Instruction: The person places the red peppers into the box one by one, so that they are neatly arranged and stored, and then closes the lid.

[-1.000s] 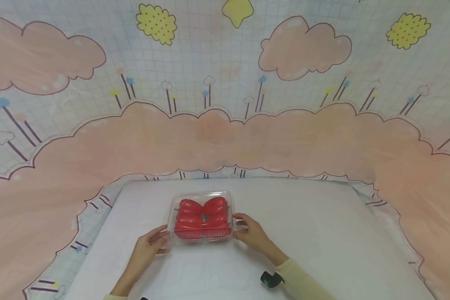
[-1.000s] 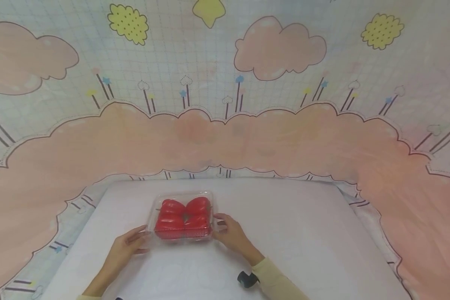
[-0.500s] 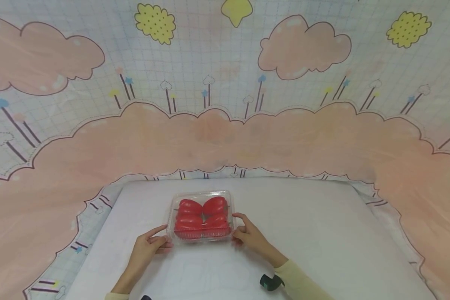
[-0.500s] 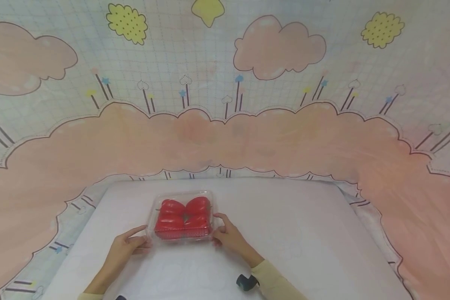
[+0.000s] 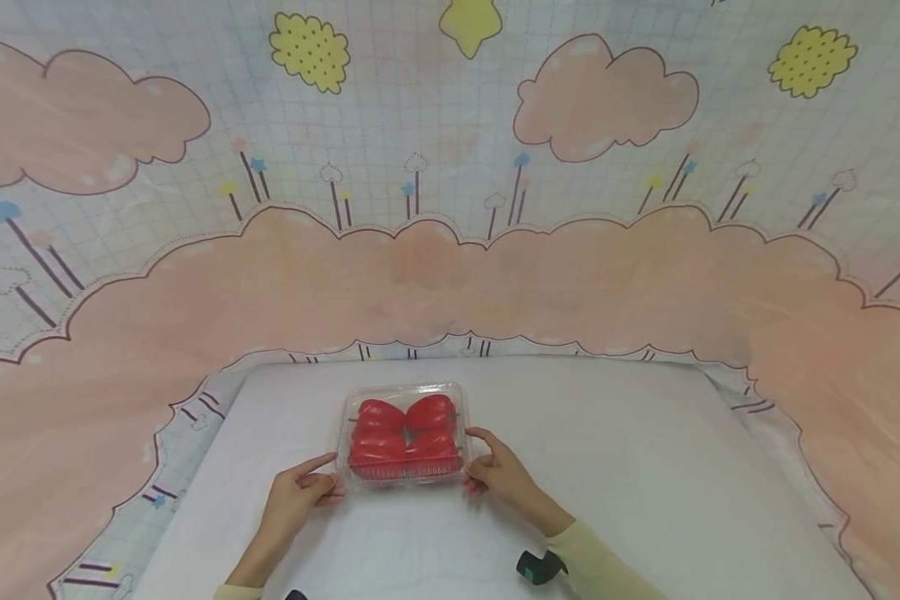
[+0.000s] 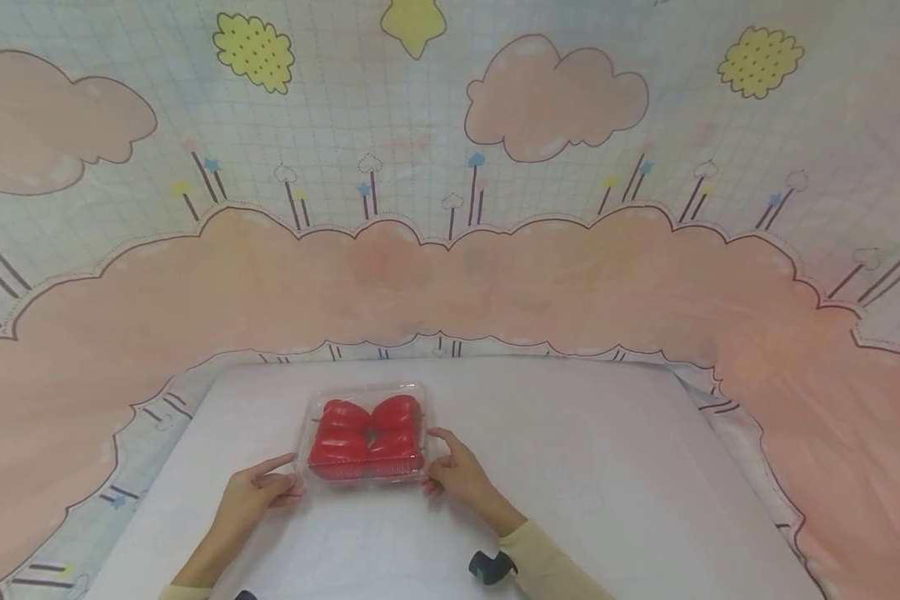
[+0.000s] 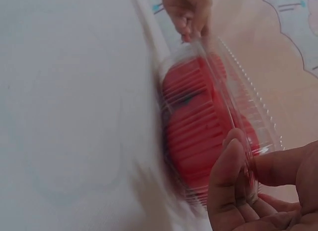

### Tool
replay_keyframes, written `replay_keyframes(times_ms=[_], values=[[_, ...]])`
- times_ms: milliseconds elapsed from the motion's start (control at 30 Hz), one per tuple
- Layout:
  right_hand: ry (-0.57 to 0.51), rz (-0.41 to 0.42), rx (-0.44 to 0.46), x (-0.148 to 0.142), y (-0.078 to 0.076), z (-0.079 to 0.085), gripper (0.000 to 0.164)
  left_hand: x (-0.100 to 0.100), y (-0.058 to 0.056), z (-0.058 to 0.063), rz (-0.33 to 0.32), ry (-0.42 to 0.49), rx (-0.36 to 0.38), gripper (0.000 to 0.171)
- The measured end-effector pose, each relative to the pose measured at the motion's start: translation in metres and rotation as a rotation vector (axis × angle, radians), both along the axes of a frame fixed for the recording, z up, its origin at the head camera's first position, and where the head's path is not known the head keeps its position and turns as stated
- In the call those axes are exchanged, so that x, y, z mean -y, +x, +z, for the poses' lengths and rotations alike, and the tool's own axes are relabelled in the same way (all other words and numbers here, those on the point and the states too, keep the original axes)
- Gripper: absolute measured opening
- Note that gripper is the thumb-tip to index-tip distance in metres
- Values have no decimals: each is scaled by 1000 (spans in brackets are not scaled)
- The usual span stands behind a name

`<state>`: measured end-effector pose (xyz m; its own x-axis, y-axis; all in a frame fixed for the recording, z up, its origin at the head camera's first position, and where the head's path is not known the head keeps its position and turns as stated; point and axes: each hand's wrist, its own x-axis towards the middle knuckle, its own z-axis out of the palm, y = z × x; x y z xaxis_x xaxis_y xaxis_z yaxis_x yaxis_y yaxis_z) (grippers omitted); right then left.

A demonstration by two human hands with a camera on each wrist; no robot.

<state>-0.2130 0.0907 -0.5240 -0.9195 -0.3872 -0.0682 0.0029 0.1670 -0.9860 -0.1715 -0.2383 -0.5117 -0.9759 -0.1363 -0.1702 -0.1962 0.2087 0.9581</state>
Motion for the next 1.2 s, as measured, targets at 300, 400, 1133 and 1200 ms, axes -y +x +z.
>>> replay_keyframes(times_ms=[300, 400, 1133, 1200], values=[[1, -53, 34, 3, 2, 1, 58, -2, -1, -1, 25, -63, 16, 44], [11, -61, 43, 4, 2, 1, 58, -1, -1, -2, 27, -72, 25, 44], [123, -138, 33, 3, 0, 0, 56, 0, -1, -1, 25, -38, 28, 43], [113, -141, 41, 3, 1, 1, 55, -1, -1, -2, 24, -31, 26, 43]])
